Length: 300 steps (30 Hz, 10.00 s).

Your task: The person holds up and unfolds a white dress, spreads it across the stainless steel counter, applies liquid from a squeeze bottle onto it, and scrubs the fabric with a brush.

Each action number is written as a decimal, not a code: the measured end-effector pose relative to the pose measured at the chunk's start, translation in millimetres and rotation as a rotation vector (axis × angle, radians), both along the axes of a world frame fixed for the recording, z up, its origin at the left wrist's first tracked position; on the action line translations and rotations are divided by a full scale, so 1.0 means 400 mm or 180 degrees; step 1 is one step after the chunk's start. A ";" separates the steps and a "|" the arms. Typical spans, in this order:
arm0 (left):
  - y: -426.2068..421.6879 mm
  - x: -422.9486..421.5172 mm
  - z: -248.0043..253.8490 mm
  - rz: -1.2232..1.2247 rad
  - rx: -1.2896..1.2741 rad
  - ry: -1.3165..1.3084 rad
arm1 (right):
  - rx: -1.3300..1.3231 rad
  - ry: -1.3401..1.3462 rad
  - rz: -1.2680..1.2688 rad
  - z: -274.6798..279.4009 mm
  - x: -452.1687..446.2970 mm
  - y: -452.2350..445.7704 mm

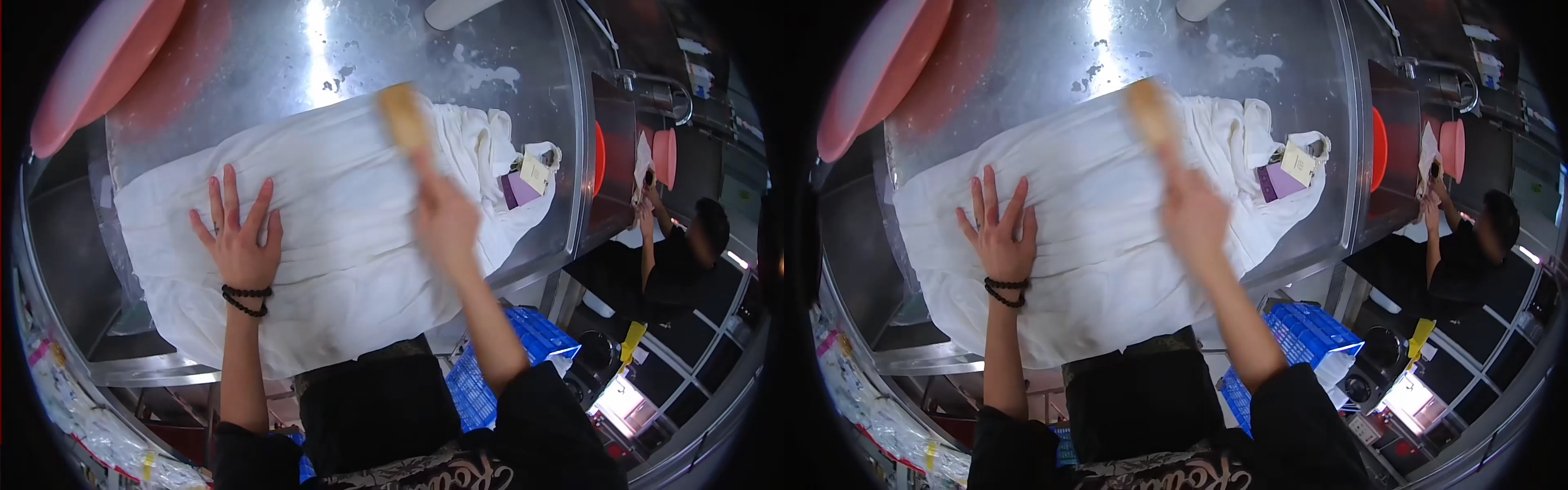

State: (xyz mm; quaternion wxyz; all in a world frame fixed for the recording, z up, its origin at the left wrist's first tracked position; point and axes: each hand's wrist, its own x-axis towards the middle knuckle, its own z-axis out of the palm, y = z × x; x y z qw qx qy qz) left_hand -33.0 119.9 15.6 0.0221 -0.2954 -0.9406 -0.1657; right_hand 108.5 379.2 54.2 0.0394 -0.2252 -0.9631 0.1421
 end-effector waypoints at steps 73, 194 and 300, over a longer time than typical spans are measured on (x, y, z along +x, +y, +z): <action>-0.095 0.180 0.140 0.0306 0.0039 -0.1325 | 0.0632 -0.0170 -0.1009 -0.009 -0.155 0.585; -0.027 -0.502 0.065 0.0302 -0.1770 -0.0848 | -0.0291 0.0195 0.1196 -0.048 0.014 0.362; 0.577 0.284 0.020 -0.2583 0.1110 -0.0479 | 0.0499 0.0549 0.0685 -0.011 -0.104 0.926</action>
